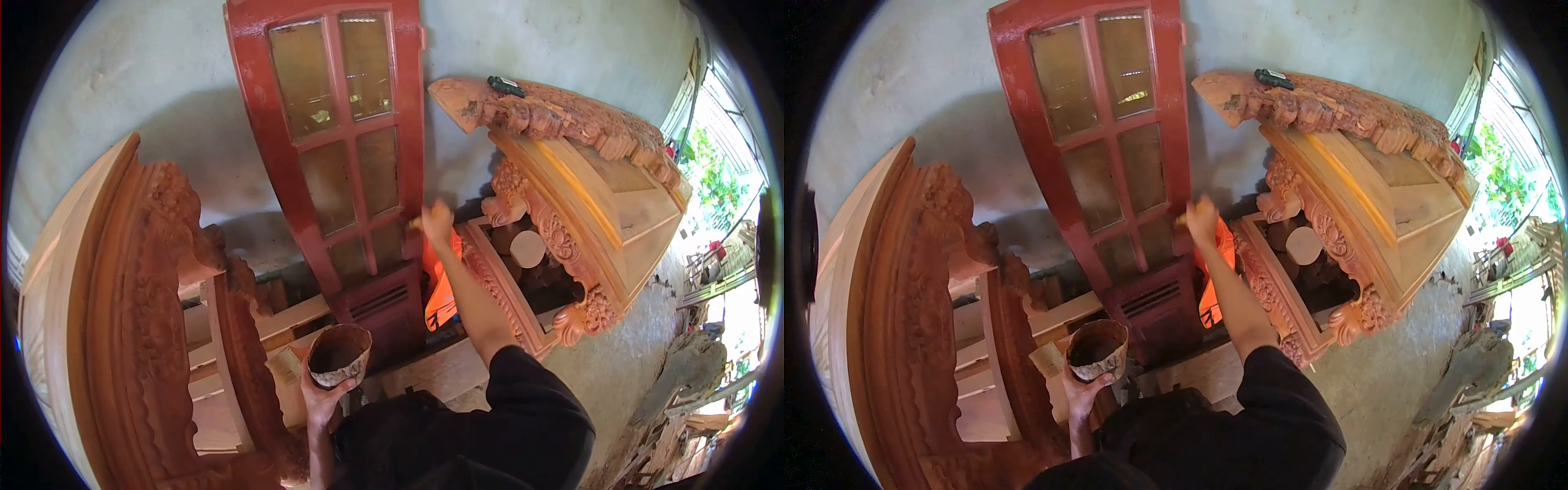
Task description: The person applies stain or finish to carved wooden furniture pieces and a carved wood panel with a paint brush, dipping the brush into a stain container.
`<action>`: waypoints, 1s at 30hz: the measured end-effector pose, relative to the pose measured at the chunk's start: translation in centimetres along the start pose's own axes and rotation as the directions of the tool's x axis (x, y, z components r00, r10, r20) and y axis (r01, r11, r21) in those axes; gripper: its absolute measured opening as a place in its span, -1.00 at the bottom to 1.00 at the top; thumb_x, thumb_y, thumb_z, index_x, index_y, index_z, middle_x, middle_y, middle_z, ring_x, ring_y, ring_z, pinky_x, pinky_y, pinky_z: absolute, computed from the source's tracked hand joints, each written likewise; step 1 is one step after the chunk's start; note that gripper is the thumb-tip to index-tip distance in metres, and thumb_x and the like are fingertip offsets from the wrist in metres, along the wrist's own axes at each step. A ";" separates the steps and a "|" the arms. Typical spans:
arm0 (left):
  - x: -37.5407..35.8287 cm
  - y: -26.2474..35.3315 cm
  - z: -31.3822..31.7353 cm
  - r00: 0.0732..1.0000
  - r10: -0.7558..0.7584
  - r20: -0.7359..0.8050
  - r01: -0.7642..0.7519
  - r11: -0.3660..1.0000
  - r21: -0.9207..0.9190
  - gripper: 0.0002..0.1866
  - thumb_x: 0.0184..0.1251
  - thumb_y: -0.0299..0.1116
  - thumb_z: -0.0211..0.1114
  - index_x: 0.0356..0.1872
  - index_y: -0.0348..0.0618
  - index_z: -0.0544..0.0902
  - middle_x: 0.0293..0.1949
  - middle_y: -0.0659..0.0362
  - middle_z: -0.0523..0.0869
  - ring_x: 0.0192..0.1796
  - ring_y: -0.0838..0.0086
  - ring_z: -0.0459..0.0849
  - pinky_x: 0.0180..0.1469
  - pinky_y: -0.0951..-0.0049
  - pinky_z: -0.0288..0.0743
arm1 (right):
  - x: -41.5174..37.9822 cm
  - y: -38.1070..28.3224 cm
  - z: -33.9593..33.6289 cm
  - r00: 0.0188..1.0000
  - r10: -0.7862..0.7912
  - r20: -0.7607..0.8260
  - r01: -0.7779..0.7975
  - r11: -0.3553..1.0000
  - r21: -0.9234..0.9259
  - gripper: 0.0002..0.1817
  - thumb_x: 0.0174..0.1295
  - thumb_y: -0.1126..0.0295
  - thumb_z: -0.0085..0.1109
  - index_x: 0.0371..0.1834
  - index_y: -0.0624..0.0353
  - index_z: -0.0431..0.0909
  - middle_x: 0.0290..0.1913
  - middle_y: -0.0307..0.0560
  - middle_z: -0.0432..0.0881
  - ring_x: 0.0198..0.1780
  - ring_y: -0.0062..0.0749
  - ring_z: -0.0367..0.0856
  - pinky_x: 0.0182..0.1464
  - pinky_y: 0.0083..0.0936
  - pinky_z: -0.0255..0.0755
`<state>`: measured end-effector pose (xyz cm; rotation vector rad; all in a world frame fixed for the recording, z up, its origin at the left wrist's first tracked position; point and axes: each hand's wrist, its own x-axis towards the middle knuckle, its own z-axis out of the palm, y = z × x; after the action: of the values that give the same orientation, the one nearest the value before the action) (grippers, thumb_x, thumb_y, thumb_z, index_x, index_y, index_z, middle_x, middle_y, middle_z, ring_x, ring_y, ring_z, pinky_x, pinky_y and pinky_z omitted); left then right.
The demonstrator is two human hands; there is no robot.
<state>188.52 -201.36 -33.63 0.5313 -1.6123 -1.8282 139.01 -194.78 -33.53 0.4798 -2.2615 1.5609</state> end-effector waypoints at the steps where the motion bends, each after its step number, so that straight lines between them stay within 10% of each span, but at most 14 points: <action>1: 0.1 0.7 0.3 1.000 -0.006 0.009 0.006 1.000 -0.019 0.02 -0.17 -0.45 0.72 0.39 -0.34 0.31 0.22 0.03 0.55 0.24 0.33 0.55 0.32 0.32 0.44 | 3.1 -2.4 1.1 0.994 -0.020 -0.107 0.027 0.998 0.063 -0.71 0.14 0.29 0.32 -0.31 0.28 0.48 -0.40 0.25 0.62 -0.28 0.26 0.61 -0.18 -0.01 0.47; 6: 0.0 2.0 0.9 1.000 -0.015 0.001 0.015 0.995 -0.099 0.04 -0.18 -0.47 0.72 0.41 -0.34 0.30 0.24 0.03 0.54 0.27 0.34 0.54 0.34 0.33 0.42 | 14.2 -23.9 -3.1 0.859 -0.427 -0.283 0.471 0.876 0.106 -0.70 0.13 0.32 0.28 -0.49 0.32 0.40 -0.48 0.30 0.55 -0.36 0.27 0.57 -0.26 0.01 0.40; 9: 0.1 2.1 1.0 1.000 0.002 -0.016 -0.004 0.994 -0.111 0.05 -0.18 -0.48 0.72 0.41 -0.34 0.28 0.25 0.02 0.54 0.27 0.34 0.54 0.35 0.33 0.41 | 18.4 -33.1 -4.6 0.882 -0.379 -0.280 0.471 0.690 0.550 -0.75 0.24 0.47 0.24 -0.50 0.25 0.36 -0.52 0.02 0.66 -0.55 -0.33 0.72 -0.52 -0.45 0.55; 14: 0.2 2.7 0.7 0.999 0.036 -0.012 -0.037 0.997 -0.073 0.05 -0.17 -0.47 0.72 0.42 -0.34 0.27 0.25 0.02 0.53 0.28 0.34 0.53 0.36 0.32 0.41 | 25.8 -39.0 -2.7 0.833 -0.422 -0.358 0.489 0.258 0.833 -0.79 0.29 0.64 0.18 -0.35 0.33 0.30 -0.23 0.30 0.65 -0.28 0.08 0.79 -0.27 -0.28 0.80; 18: 0.1 2.4 -0.3 0.999 0.041 -0.027 -0.042 0.998 -0.048 0.05 -0.17 -0.46 0.72 0.41 -0.34 0.27 0.25 0.01 0.53 0.28 0.33 0.53 0.36 0.32 0.41 | 23.4 -35.9 -0.9 0.878 -0.313 -0.362 0.447 0.263 0.855 -0.75 0.30 0.66 0.17 -0.37 0.33 0.24 -0.19 0.32 0.63 -0.21 0.12 0.78 -0.12 -0.17 0.82; 19: 0.0 2.3 -0.4 0.998 0.046 -0.045 -0.049 0.997 -0.065 0.05 -0.16 -0.45 0.72 0.42 -0.34 0.26 0.24 0.02 0.53 0.28 0.32 0.53 0.35 0.32 0.42 | 22.1 -34.7 -0.8 0.879 -0.308 -0.363 0.432 0.194 0.881 -0.76 0.31 0.57 0.21 -0.39 0.29 0.29 -0.26 0.16 0.58 -0.27 -0.12 0.80 -0.25 -0.42 0.76; 24: -0.5 3.3 -0.4 0.996 0.023 -0.088 -0.035 0.990 -0.139 0.04 -0.14 -0.44 0.73 0.41 -0.33 0.27 0.24 0.02 0.53 0.26 0.32 0.55 0.31 0.33 0.47 | 13.8 -25.2 0.4 0.905 -0.232 -0.357 0.424 0.417 0.804 -0.78 0.35 0.56 0.23 -0.37 0.29 0.35 -0.22 -0.08 0.55 -0.21 -0.41 0.71 -0.20 -0.43 0.76; 30: -0.4 3.7 -0.4 0.996 -0.002 -0.085 -0.002 0.999 -0.051 0.02 -0.14 -0.42 0.73 0.38 -0.33 0.29 0.21 0.04 0.54 0.23 0.34 0.56 0.29 0.34 0.48 | 2.0 -12.5 0.7 0.964 0.005 -0.268 0.224 0.531 0.817 -0.74 0.38 0.53 0.21 -0.39 0.25 0.29 -0.24 -0.11 0.51 -0.14 -0.31 0.71 -0.10 -0.38 0.76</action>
<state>189.81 -201.58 -30.15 0.5783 -1.5055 -1.8174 142.94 -199.77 -22.54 0.6027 -1.1057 2.4308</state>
